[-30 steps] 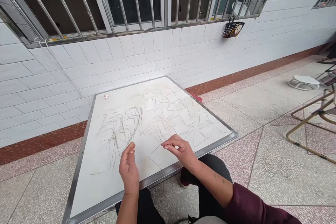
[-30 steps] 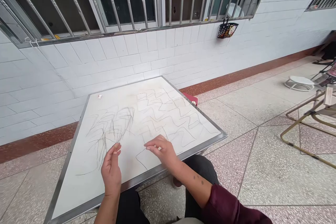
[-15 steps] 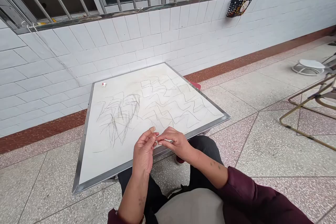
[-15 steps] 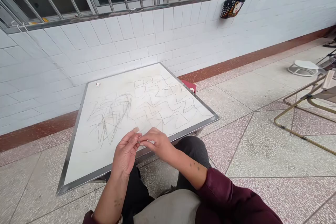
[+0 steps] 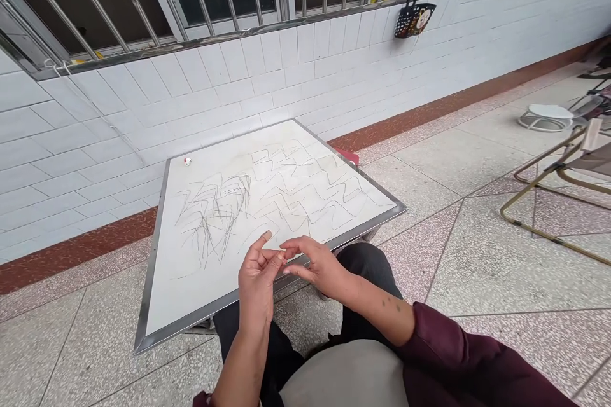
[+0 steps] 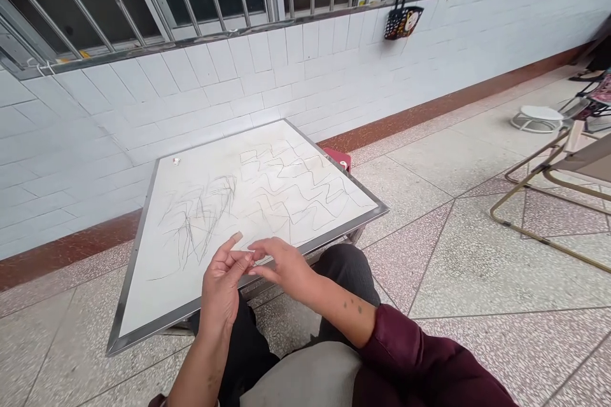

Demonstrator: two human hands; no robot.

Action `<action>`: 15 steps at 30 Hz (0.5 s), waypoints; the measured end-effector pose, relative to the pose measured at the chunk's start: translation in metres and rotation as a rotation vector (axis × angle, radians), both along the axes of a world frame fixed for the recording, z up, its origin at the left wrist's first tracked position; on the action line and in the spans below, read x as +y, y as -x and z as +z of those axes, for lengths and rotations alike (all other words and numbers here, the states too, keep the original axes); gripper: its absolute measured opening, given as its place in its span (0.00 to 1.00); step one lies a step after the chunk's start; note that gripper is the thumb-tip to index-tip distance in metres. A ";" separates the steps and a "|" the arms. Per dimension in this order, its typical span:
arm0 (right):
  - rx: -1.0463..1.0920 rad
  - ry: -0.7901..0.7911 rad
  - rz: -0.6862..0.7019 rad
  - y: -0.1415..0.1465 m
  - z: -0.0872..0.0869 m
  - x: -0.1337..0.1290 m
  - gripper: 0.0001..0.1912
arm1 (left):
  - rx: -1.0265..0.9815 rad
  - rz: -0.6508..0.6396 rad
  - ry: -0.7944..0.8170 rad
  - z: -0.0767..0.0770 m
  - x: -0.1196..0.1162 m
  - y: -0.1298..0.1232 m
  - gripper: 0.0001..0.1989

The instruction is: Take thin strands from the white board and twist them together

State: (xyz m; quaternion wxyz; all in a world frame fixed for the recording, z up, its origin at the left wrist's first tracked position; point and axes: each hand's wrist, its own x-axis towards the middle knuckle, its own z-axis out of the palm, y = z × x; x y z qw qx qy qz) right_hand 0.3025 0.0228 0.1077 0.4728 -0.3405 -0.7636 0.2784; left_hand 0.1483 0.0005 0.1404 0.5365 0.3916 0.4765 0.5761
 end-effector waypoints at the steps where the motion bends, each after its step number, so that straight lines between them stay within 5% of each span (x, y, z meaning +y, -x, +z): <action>1: 0.019 0.017 -0.004 0.001 -0.001 -0.001 0.18 | 0.013 0.008 -0.009 0.000 -0.001 -0.002 0.30; 11: 0.297 0.344 0.021 0.004 -0.007 -0.003 0.16 | 0.089 -0.037 -0.043 0.000 -0.009 -0.007 0.27; 15: 0.221 0.221 -0.113 0.004 -0.008 -0.002 0.13 | 0.093 -0.084 -0.043 -0.004 -0.008 -0.003 0.27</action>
